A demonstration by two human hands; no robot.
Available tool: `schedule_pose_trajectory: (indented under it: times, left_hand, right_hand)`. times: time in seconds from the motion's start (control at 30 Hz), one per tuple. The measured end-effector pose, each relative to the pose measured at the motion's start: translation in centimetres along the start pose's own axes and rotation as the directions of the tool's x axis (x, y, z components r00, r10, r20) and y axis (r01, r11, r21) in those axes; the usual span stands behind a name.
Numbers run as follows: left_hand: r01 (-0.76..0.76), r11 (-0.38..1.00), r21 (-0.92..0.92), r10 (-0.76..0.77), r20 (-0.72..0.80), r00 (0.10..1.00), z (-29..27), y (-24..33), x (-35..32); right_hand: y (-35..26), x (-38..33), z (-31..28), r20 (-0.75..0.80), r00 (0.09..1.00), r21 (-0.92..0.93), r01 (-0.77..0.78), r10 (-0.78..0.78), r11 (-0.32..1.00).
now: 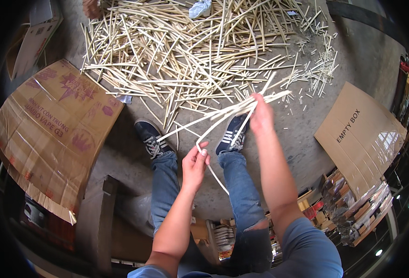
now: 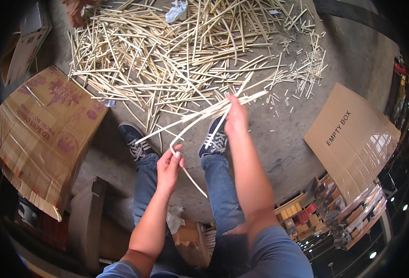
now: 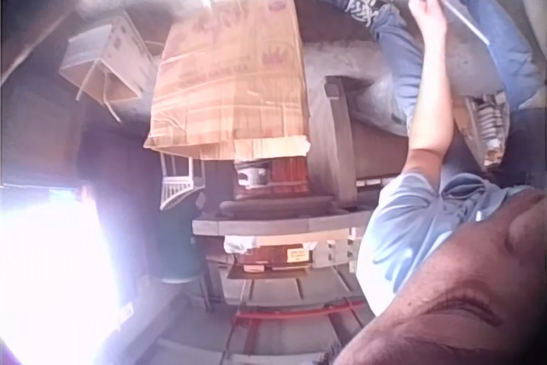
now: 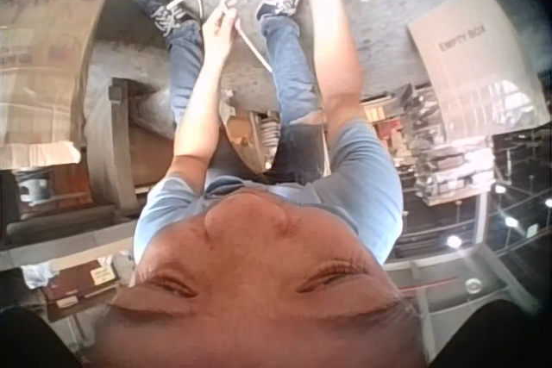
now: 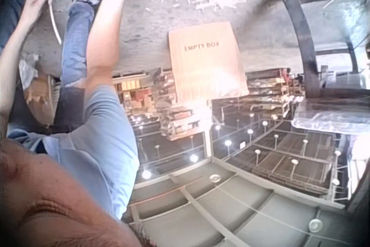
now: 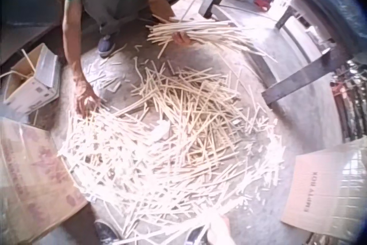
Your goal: The person gathers loose wooden sticks from the floor, aligns them into bundles, and places them into a cardboard box. A coworker in a green shirt also gathers sticks nearby. The person occasionally inspects individual sticks before adding them to the box.
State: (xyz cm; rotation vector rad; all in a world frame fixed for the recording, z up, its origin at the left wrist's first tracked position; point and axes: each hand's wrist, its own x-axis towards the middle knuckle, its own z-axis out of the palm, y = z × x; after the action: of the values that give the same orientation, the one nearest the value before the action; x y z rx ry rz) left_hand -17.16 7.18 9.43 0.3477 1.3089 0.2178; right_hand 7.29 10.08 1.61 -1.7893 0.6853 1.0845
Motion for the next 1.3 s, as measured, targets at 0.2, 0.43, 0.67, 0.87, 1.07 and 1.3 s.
schedule_pose_trajectory:
  times: [0.2, 0.43, 0.67, 0.87, 1.07, 1.3]
  left_hand:
    - [0.145, 0.960, -0.241, -0.137, 0.049, 0.989, -1.0, 0.8, 0.1]
    - [0.157, 0.926, -0.342, -0.139, 0.079, 0.987, -2.7, 1.0, 0.0]
    - [0.025, 0.904, -0.426, -0.078, -0.108, 0.991, -3.7, 0.6, 0.6]
    - [-0.078, 0.794, -0.603, 0.056, -0.056, 0.997, -3.0, 0.3, 0.7]
    - [-0.074, 0.834, -0.547, 0.085, -0.005, 0.996, -1.5, 1.0, -0.3]
    - [-0.122, 0.892, -0.436, 0.113, -0.047, 0.992, -2.5, 0.6, -0.1]
  right_hand:
    - [-5.4, 3.5, -1.7, 0.113, 0.925, -0.012, 0.366, -0.362, 0.931]
    - [-7.8, -1.3, 0.6, 0.347, 0.757, -0.187, 0.635, -0.554, 0.750]
    - [-9.8, -3.8, 1.0, 0.281, 0.821, -0.111, 0.542, -0.497, 0.833]
    - [-7.9, -3.7, 0.7, 0.066, 0.895, 0.061, 0.437, -0.440, 0.897]
    - [-1.5, -5.3, 0.7, 0.123, 0.975, 0.109, 0.171, -0.184, 0.979]
    - [6.7, -8.6, 1.3, 0.311, 0.950, 0.138, -0.017, -0.027, 0.990]
